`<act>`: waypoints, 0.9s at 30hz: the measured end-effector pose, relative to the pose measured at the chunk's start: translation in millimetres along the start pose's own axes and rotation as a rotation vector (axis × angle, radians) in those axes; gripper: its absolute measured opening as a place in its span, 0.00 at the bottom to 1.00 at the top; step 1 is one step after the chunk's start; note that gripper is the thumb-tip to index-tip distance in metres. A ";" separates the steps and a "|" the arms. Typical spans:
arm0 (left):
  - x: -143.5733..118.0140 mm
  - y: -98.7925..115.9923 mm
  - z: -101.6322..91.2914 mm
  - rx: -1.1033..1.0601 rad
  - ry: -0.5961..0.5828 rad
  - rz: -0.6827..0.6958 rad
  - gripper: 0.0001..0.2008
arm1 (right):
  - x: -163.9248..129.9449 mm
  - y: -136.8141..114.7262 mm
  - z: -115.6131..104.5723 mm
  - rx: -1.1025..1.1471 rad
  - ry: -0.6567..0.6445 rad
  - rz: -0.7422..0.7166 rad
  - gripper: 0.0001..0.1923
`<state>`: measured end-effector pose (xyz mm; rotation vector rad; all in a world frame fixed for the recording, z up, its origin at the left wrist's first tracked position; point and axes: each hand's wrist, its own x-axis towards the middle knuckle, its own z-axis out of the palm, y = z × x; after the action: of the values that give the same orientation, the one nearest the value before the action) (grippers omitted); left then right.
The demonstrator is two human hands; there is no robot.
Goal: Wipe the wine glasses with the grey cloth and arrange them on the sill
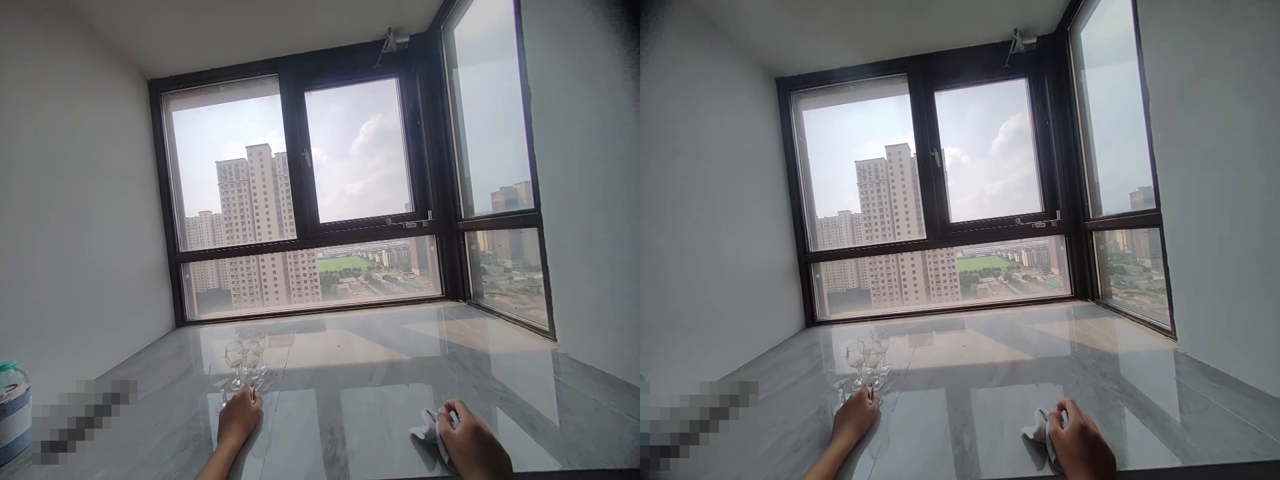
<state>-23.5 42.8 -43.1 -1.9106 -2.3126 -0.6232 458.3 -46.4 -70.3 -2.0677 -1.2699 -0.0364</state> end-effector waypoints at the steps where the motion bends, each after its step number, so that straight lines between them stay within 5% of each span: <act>1: -0.4 0.4 -0.5 -0.001 0.000 0.000 0.13 | 0.2 0.3 0.2 -0.001 0.002 -0.001 0.16; 27: 0.3 -2.3 0.3 0.044 -0.020 0.045 0.13 | -1.3 -2.0 -3.6 -0.001 -0.004 0.007 0.13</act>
<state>-25.7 42.9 -43.9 -1.9526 -2.2680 -0.5474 457.2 -48.8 -67.0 -2.0737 -1.2657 -0.0299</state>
